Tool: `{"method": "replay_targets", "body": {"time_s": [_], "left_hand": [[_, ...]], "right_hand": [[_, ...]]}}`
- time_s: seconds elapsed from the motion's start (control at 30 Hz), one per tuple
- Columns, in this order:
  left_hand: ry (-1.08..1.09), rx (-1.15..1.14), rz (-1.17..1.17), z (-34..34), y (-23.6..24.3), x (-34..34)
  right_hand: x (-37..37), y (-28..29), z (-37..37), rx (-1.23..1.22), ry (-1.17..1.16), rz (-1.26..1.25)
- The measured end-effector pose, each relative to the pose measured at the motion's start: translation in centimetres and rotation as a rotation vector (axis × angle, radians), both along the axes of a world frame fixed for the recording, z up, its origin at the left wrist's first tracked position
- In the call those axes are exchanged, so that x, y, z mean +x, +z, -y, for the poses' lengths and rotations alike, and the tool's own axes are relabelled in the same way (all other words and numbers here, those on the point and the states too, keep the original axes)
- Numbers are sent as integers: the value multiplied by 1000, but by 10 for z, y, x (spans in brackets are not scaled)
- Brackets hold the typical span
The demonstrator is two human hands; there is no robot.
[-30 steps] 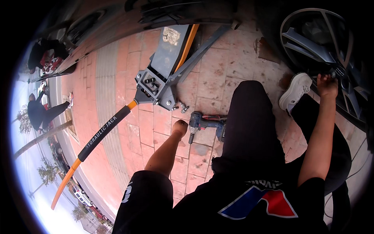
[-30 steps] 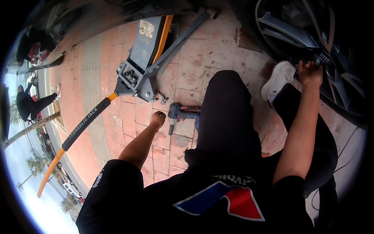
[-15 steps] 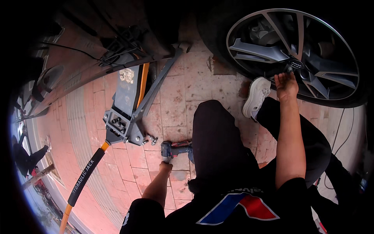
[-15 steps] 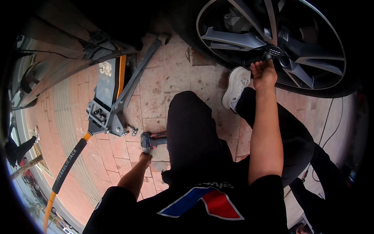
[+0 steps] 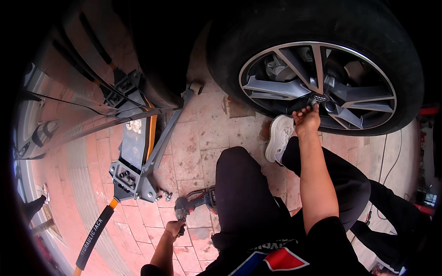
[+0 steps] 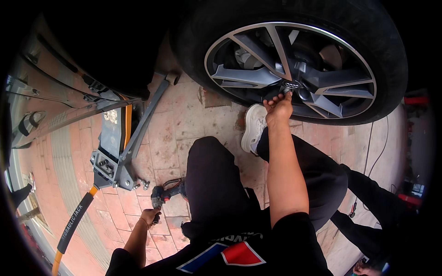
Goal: The person wipes a car wheel with a cloth, then carries the tire to a vehicle and mounts it onto the hub. They secure the wheel by hand-tightening lug nuts and then use a torque wrench to tighten them further.
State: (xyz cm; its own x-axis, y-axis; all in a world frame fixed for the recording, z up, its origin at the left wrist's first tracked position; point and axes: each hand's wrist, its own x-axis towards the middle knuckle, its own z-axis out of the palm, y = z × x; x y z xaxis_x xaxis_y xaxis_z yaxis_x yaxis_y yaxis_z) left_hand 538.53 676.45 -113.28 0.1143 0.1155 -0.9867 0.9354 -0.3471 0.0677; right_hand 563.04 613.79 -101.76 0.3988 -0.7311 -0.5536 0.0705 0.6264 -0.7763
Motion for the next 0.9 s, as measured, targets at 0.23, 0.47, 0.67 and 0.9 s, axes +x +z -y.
{"method": "replay_targets", "body": {"time_s": [0.23, 0.47, 0.67, 0.9], "left_hand": [[123, 23, 89, 1, -3, -1], [40, 72, 162, 6, -6, -8], [53, 36, 152, 5, -2, -7], [-57, -91, -9, -13, 45, 8]], "right_hand": [[-17, -3, 8, 106, 80, 72], [-1, -2, 2, -94, -67, -37], [-2, 10, 6, 223, -83, 66], [-19, -11, 21, -49, 74, 11]]}}
